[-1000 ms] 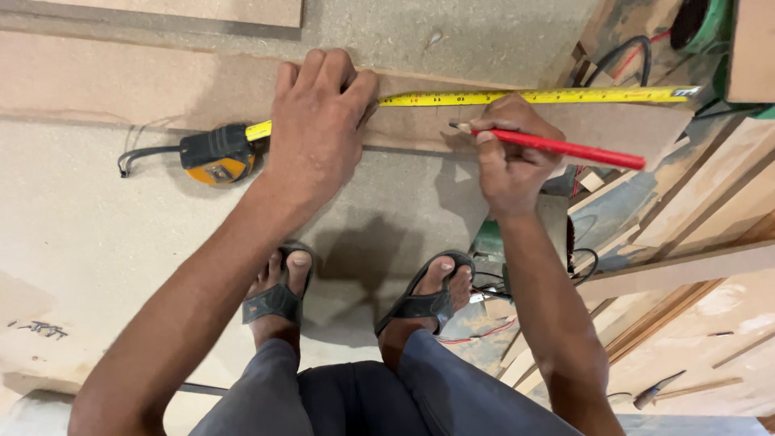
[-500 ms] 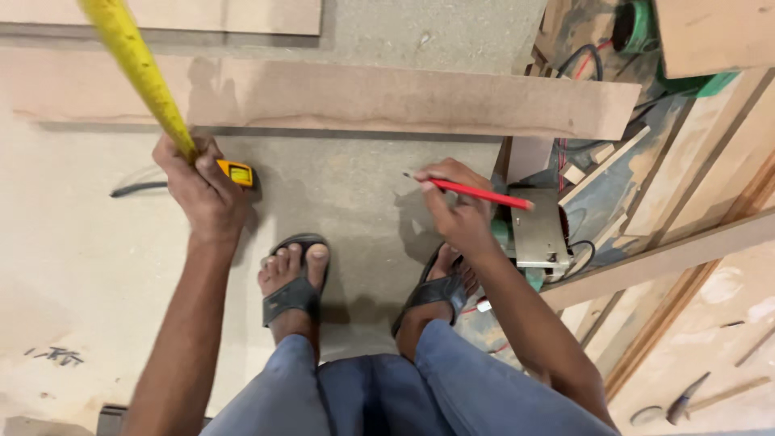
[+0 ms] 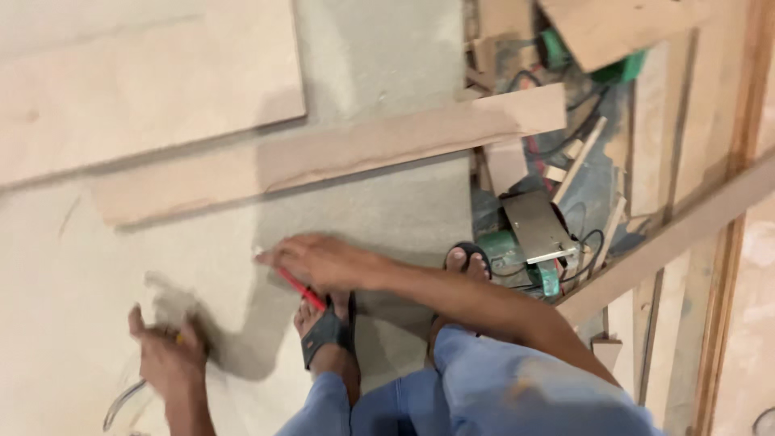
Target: The person measures a wooden board using a tape measure and marks it with a pencil. They apply glue from a container to the board's surface and then hammer nails to secure a second wooden piece to the first one.
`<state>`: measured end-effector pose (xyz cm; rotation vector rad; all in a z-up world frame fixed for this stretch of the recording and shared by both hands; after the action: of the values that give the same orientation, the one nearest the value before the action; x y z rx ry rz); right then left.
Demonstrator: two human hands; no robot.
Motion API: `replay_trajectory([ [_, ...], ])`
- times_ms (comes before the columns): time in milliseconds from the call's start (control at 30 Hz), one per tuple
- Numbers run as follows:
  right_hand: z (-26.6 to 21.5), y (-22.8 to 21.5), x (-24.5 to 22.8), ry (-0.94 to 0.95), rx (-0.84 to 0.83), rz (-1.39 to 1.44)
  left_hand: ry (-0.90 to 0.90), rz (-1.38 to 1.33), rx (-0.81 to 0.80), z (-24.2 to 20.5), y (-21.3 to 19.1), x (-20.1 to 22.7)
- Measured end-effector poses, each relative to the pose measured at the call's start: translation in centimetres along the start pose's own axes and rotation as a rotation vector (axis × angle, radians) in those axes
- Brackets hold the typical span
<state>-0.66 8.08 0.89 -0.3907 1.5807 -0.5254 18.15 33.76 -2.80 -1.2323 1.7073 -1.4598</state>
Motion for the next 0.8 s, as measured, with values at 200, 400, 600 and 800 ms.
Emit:
replay_trajectory([
  [200, -9.1, -9.5, 4.9, 0.192, 0.529, 0.192, 0.299, 0.211, 0.273, 1.6, -1.2, 0.7],
  [400, -30.9, -20.4, 13.4, 0.503, 1.195, 0.039, 0.718, 0.17, 0.249, 5.8, -5.8, 14.1],
  [600, -46.5, -25.1, 23.2, 0.696, 1.442, 0.072, 0.658, 0.184, 0.043, 1.2, -0.8, 20.5],
  [800, -52.5, -34.8, 38.2, 0.99, 1.32, -0.17, 0.237, -0.14, -0.171, -3.8, 6.8, 11.9],
])
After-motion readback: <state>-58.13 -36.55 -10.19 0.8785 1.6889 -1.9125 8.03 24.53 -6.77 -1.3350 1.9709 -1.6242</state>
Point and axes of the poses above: each hand's wrist, its own z-axis towards the middle knuckle, its own y-axis out of the palm, x = y × z, the point moved 10 cm from there along z, towards the middle knuckle, and after that the axes turned 2 degrees about -y, right-handed, at the moved point
